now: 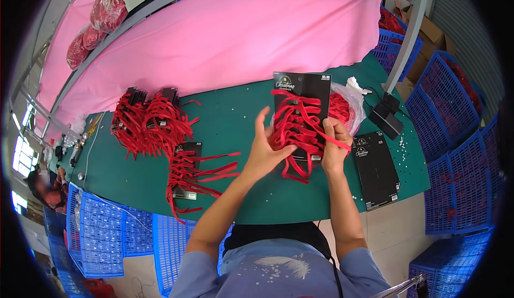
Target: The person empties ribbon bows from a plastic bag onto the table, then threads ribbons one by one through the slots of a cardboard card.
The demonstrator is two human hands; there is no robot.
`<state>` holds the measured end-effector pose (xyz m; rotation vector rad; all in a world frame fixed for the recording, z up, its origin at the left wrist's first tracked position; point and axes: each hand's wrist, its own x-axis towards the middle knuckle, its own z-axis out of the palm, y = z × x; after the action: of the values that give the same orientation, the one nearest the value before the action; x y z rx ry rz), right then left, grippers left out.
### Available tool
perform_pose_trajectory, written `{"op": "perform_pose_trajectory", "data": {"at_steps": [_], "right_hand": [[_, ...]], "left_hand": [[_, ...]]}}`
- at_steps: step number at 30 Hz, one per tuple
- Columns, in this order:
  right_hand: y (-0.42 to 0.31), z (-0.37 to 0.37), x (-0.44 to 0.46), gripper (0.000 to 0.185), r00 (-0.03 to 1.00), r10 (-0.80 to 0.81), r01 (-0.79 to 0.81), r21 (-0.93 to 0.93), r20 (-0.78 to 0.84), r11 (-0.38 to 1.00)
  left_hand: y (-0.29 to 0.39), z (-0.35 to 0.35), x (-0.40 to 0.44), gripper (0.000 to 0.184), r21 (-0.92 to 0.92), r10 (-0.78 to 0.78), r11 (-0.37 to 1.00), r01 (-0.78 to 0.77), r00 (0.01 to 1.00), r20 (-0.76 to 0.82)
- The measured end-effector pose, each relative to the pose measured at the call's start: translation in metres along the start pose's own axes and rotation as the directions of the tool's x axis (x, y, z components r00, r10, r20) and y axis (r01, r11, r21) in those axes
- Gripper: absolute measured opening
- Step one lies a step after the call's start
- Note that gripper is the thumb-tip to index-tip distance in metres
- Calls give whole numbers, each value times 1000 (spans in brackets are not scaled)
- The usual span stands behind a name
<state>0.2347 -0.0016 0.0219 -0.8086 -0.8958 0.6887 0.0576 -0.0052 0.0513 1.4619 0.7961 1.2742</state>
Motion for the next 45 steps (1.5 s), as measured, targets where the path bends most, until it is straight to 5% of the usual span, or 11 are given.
{"op": "perform_pose_trajectory", "data": {"at_steps": [5, 7, 10, 13, 16, 19, 22, 23, 26, 35, 45], "right_hand": [[-12, -9, 7, 14, 995, 26, -24, 28, -95, 999], [-16, -10, 6, 14, 995, 40, -35, 53, -90, 998], [-24, -5, 3, 14, 996, 66, -60, 96, -59, 994], [-19, 7, -4, 13, 992, 124, -115, 188, -35, 975], [-25, 30, -18, 13, 991, 133, -130, 209, -3, 969], [-30, 50, -32, 17, 992, 122, -124, 71, 30, 990], [-42, 58, -36, 22, 981, -17, 54, -187, 194, 981], [-61, 56, -45, 27, 908, 307, -220, -298, 287, 929], [-47, 62, -78, 25, 717, 495, -282, -445, 491, 850], [-29, 91, -184, 19, 309, 202, 117, -248, 929, 962], [-13, 84, -196, 16, 249, 275, 108, -308, 929, 945]], "left_hand": [[2, -55, -37, 59, 740, -488, 645, 188, 847, 210], [0, -110, -60, 66, 648, -419, 759, -65, 713, 562], [69, -128, -56, 77, 571, -611, 743, 349, 701, 367], [62, -93, -42, 77, 208, -33, 978, 18, 997, 67], [42, -53, -35, 66, -231, 64, 971, -55, 997, 35], [20, -38, -40, 53, -301, -111, 949, 90, 992, -53], [24, -40, -45, 42, -388, -2, 916, -100, 967, -254], [32, -42, -46, 37, -412, 10, 898, -152, 945, -327], [33, -73, -59, 38, -380, 37, 894, -238, 884, -466], [68, -228, -178, 63, -187, -67, 981, -45, 830, -554], [5, -297, -171, 63, -186, -423, 905, 382, 769, -479]]}}
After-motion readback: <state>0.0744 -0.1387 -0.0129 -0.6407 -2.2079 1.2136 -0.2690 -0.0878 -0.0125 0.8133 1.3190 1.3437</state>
